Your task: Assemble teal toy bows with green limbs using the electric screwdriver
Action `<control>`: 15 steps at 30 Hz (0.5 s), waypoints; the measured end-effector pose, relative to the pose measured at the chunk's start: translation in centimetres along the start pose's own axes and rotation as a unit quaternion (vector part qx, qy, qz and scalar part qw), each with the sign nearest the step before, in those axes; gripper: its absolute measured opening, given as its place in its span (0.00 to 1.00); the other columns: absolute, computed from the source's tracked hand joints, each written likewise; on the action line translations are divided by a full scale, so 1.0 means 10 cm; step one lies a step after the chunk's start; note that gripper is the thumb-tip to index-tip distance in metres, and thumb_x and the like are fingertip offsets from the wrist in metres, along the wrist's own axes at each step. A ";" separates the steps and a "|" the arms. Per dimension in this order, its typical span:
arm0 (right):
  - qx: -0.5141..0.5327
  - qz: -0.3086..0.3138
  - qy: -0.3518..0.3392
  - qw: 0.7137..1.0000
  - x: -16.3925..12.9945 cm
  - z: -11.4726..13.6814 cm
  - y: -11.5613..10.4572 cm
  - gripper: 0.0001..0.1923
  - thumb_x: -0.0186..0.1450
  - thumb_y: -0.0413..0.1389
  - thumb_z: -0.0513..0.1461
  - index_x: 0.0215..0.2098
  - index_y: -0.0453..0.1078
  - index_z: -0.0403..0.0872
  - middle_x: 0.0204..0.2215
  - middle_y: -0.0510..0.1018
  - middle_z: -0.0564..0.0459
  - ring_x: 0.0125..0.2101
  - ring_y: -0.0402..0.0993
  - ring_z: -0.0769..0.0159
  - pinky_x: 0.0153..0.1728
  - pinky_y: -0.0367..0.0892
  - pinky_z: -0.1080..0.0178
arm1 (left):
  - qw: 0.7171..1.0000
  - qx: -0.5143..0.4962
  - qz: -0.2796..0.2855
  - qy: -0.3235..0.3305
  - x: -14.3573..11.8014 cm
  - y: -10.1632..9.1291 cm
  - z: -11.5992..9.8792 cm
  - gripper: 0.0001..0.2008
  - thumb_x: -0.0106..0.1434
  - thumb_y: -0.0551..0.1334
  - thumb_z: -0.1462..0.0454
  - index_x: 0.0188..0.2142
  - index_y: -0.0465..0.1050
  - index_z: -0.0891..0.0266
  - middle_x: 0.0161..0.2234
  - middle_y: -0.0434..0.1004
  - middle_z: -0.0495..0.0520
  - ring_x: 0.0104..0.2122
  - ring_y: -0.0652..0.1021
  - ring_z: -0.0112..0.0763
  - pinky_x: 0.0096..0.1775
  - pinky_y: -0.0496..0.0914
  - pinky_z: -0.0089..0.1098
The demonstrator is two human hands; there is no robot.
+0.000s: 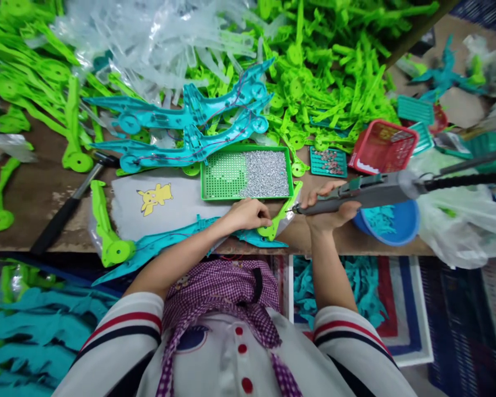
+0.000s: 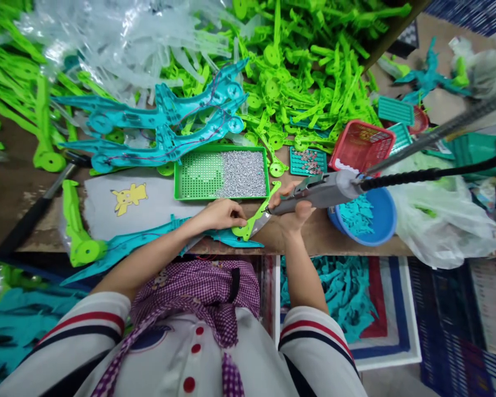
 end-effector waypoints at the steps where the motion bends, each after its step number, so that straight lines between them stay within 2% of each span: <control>1: 0.004 0.005 0.004 1.000 0.00 -0.01 0.00 0.35 0.49 0.54 0.72 0.25 0.61 0.51 0.14 0.58 0.64 0.11 0.56 0.73 0.12 0.58 0.68 | 1.000 0.003 0.000 -0.001 0.00 0.00 0.00 0.11 0.59 0.66 0.55 0.40 0.84 0.51 0.38 0.84 0.50 0.38 0.79 0.36 0.37 0.64 0.35; 6: 0.013 0.035 0.021 0.999 -0.05 -0.04 -0.04 0.35 0.48 0.56 0.72 0.24 0.62 0.51 0.12 0.59 0.64 0.11 0.58 0.71 0.11 0.55 0.68 | 1.000 0.004 -0.003 0.004 -0.02 0.02 -0.01 0.11 0.60 0.66 0.55 0.41 0.83 0.53 0.40 0.83 0.50 0.39 0.78 0.35 0.38 0.65 0.34; 10: -0.004 0.037 0.011 0.999 -0.02 0.08 -0.02 0.34 0.47 0.57 0.71 0.24 0.64 0.50 0.12 0.62 0.64 0.09 0.59 0.71 0.09 0.54 0.68 | 1.000 0.001 -0.010 0.024 -0.03 0.04 0.01 0.11 0.61 0.66 0.55 0.41 0.82 0.53 0.43 0.82 0.51 0.41 0.78 0.35 0.38 0.66 0.33; 13: 0.021 0.049 -0.047 0.997 0.08 0.24 0.17 0.33 0.53 0.51 0.71 0.25 0.70 0.51 0.11 0.63 0.63 0.08 0.57 0.71 0.08 0.53 0.67 | 1.000 -0.001 -0.002 0.025 -0.02 0.04 0.01 0.11 0.62 0.65 0.55 0.41 0.83 0.53 0.41 0.83 0.51 0.41 0.79 0.35 0.38 0.66 0.33; 15: 0.053 0.065 -0.067 0.994 0.15 0.25 0.44 0.36 0.54 0.46 0.73 0.28 0.71 0.53 0.11 0.63 0.62 0.08 0.59 0.71 0.09 0.56 0.66 | 1.000 -0.001 0.003 0.027 -0.02 0.03 0.00 0.10 0.62 0.65 0.55 0.40 0.83 0.53 0.42 0.83 0.51 0.41 0.79 0.36 0.38 0.67 0.34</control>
Point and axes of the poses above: each hand's wrist, its own x-axis towards the middle knuckle, its own y-axis out of the palm, z = x × y, the point moved 1 cm from there along x, towards the middle knuckle
